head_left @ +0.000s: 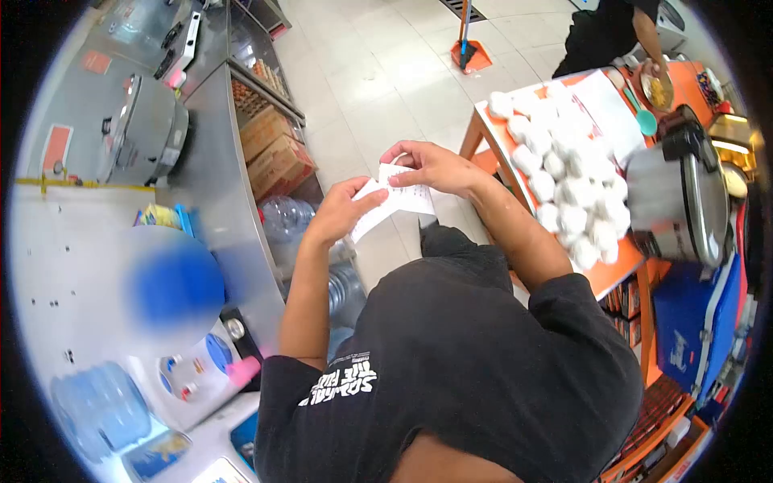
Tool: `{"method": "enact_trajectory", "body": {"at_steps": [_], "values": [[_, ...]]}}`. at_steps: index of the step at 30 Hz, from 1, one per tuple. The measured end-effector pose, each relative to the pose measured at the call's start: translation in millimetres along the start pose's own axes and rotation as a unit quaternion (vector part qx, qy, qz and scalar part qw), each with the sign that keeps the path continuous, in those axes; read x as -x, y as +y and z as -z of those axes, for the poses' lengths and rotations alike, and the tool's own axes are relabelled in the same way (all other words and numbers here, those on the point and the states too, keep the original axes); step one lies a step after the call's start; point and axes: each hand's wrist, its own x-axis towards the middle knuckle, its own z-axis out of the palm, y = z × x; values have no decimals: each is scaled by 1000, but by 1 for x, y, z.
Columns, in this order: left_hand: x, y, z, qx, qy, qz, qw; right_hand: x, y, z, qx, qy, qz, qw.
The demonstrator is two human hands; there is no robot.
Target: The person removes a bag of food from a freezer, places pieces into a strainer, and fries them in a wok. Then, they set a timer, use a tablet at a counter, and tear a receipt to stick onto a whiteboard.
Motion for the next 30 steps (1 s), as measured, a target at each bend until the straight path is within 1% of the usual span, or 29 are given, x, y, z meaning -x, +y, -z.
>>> {"method": "enact_trajectory", "body": {"at_steps": [2,3,4,7,8,9,10,11,12,13,15,17,19,20,21,23,24,25,26,27,28,29,30], "values": [[-50,36,36,30,29,17,999,-50,-34,43,56,-28,-1,998],[-73,50,57,29,48,1,998,-75,-50,64,86,-44,-2,995],[-93,60,80,30,68,-13,997,-101,-63,87,161,-59,-14,985],[-161,83,140,51,138,-49,988,-182,-97,146,191,-16,-31,981],[-187,90,156,64,168,-53,982,-208,-103,165,143,-13,-14,990],[-213,95,175,76,199,-57,975,-236,-111,186,156,10,-4,988],[-241,97,197,98,205,-40,973,-265,-116,207,168,34,7,985],[-272,92,220,118,225,-51,966,-293,-121,229,178,59,17,982],[-308,83,244,137,241,-65,958,-322,-125,255,227,80,13,971],[-345,82,269,155,254,-81,951,-351,-128,280,230,111,9,967],[-418,86,316,94,284,-91,950,-402,-123,332,238,187,4,953],[-488,107,359,29,298,-106,948,-452,-91,396,301,286,-29,909],[-561,132,388,87,261,-71,959,-485,-61,454,346,356,-67,866],[-597,148,400,114,244,-46,962,-497,-41,486,325,399,-78,853],[-632,171,412,124,209,-58,968,-505,-17,516,301,441,-91,841],[-696,213,430,140,140,-75,977,-506,35,570,300,536,-123,780],[-734,230,442,157,118,-69,978,-501,48,584,335,560,-189,734],[-773,246,454,160,91,-68,981,-493,81,597,374,585,-218,686],[-810,260,466,162,69,-70,982,-478,141,634,437,444,-370,689],[-851,275,480,164,49,-72,983,-465,166,645,593,241,-386,664],[-890,286,492,119,55,-95,987,-457,139,633,569,275,-295,717],[-929,295,504,104,64,-69,990,-448,113,620,539,293,-198,765],[-966,303,516,92,77,-43,992,-442,72,601,509,294,-104,802]]}}
